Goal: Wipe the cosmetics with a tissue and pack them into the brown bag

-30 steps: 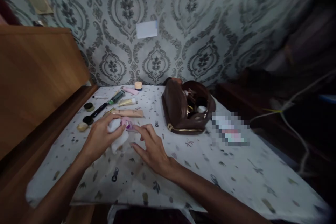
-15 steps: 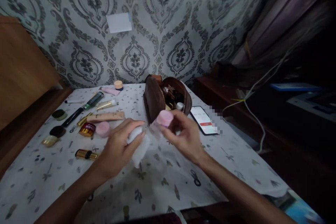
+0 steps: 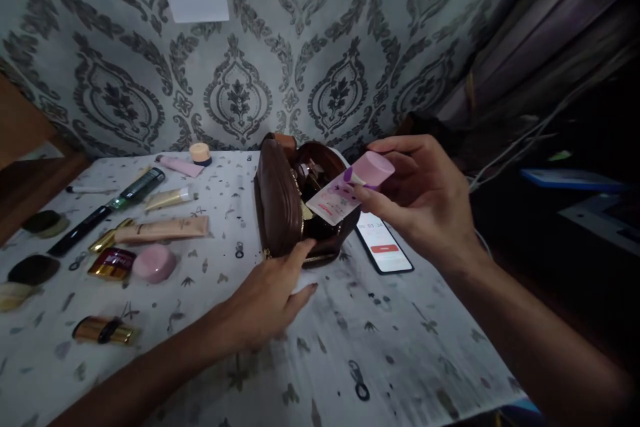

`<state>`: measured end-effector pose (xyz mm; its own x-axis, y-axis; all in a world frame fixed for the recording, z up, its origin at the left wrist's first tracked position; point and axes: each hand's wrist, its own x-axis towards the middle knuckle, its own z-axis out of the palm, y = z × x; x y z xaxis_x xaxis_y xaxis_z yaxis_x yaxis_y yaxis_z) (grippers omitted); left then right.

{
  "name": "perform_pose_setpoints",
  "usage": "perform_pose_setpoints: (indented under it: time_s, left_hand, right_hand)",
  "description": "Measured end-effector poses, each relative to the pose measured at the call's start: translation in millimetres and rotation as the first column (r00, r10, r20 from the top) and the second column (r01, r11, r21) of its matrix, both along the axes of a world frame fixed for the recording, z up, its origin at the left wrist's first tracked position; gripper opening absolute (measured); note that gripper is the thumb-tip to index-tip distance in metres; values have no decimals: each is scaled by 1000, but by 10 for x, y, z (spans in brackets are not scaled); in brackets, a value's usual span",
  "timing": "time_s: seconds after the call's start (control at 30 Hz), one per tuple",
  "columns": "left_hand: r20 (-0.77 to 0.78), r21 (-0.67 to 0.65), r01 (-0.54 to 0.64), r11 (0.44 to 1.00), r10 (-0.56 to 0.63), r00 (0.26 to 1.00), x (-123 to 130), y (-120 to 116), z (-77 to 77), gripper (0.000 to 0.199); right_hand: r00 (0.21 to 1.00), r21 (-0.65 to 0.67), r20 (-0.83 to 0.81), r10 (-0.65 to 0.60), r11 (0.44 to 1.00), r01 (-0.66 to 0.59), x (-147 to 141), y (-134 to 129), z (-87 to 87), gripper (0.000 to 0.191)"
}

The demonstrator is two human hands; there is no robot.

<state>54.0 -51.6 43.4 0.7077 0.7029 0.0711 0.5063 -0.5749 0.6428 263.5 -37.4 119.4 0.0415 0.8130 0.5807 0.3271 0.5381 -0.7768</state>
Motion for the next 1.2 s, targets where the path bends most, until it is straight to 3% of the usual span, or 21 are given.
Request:
perform_pose_setpoints:
  time_s: [0.17,0.4,0.5,0.77,0.97,1.07,1.2]
  left_hand:
    - [90,5,48,999,-48,995,-35,-2,-138,55]
    - [-9,48,81,996,-81,997,-54,23,-198,63]
    - [-42,62,80,995,-78,996,-56,27,-204,64]
    - [-25,108,95,990,-93,995,-49,22,-220,66]
    - [-41,107,97,990,-93,995,-50,26,-197,65]
    - [-44,112,97,989,-93,995,-52,20,-186,66]
    - [-32,110,100,989,-97,995,-64,19,-182,65]
  right_hand:
    - [964,-49,218,152,988,-145,107,160,4,27]
    - [828,-339,401,393,903,-265,205,329,-5,24]
    - [749,-385,480,457,877,-289,219,391,-16,27]
    - [642,-348,693,328,932,-101,172,413,-21,23]
    - [587,-256,770,252,964,-78,100,387,-73,19]
    - [541,-255,817,198,966,31,56,376,-79,10]
    - [448,-267,877,173,951,157,3,355,-67,13]
